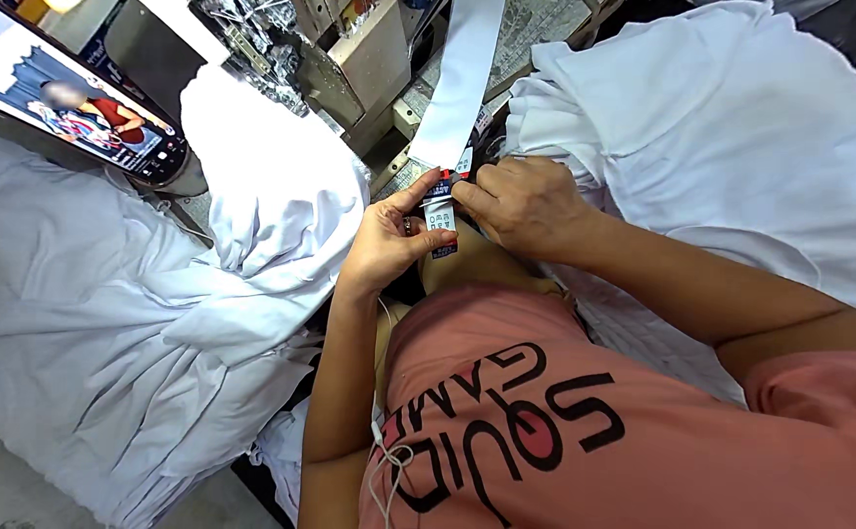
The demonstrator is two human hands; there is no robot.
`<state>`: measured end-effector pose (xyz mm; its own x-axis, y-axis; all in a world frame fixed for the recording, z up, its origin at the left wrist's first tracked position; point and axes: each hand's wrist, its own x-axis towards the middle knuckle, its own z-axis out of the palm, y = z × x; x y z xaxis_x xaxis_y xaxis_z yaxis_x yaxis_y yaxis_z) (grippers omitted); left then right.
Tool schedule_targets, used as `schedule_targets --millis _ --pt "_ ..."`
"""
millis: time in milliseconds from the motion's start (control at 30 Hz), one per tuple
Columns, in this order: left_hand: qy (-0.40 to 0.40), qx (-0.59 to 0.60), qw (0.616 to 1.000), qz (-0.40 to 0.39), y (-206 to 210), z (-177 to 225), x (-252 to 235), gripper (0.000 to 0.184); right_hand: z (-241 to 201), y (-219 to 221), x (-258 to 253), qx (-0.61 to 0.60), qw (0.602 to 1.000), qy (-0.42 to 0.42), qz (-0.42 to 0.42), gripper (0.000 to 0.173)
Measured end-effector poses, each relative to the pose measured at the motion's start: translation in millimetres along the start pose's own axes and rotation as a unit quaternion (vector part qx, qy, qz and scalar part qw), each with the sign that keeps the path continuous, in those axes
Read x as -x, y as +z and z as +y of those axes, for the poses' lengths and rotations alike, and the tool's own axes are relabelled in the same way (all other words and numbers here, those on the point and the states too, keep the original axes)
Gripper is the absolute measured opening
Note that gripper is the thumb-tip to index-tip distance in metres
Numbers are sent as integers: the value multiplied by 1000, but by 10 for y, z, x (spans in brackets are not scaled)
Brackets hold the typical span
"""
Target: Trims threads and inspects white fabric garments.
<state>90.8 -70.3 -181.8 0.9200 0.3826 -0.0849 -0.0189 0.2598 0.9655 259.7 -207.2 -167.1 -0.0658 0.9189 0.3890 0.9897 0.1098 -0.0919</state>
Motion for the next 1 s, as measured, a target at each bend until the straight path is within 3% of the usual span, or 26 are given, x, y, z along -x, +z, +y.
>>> schedule_targets --millis 733,867,933,1000 --pt "-5 -1 1000 -8 -32 19 37 76 -31 21 -23 -26 1000 -7 -14 24" --pt "5 -32 999 -7 -98 72 136 88 -36 -67 -148 -162 984 39 59 29" --pt "29 -27 999 26 -130 94 208 91 -44 -95 -258 -282 950 78 108 28" --pt "90 1 990 106 -113 100 258 86 -90 -38 -370 -418 893 94 135 37"
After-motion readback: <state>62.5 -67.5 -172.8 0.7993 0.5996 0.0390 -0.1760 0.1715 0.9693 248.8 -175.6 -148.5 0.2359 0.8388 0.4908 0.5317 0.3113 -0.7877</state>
